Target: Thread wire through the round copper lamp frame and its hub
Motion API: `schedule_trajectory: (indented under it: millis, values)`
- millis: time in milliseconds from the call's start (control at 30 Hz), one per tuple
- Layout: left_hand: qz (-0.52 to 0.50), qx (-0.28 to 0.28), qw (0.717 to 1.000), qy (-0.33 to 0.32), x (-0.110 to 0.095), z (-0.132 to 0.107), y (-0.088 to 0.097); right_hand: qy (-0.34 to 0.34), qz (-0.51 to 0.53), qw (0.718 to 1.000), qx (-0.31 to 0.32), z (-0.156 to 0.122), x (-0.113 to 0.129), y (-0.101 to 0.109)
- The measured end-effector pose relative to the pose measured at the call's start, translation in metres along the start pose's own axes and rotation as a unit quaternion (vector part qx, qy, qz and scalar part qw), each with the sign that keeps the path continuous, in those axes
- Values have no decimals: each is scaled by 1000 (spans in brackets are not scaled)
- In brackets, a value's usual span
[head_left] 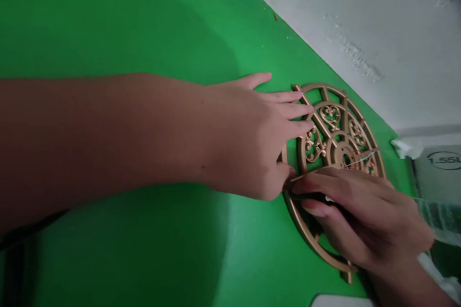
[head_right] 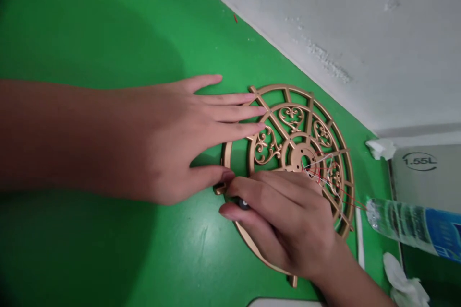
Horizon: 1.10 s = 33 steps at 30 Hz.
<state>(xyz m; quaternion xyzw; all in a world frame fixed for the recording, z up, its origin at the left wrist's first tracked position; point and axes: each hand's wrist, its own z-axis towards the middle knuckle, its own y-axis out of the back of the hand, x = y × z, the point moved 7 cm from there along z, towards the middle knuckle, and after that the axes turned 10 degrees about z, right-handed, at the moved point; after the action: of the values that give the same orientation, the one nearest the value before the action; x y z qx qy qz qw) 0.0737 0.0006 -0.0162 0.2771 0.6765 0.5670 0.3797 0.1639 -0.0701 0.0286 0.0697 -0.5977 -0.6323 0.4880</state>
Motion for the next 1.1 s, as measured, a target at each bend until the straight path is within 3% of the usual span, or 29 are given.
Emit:
schedule_trajectory:
  millis: [700,900,1100]
  values:
    - [-18,-13,1000,-11,-1,-1,-1,-10,35,999,15,1,-5,2]
    - [-30,-43,998,-20,0,-3,1,-31,107,991,-73,-12,-11,12]
    - [-12,-2,1000,-10,1,-1,-1,-68,123,985,-102,-18,-14,16]
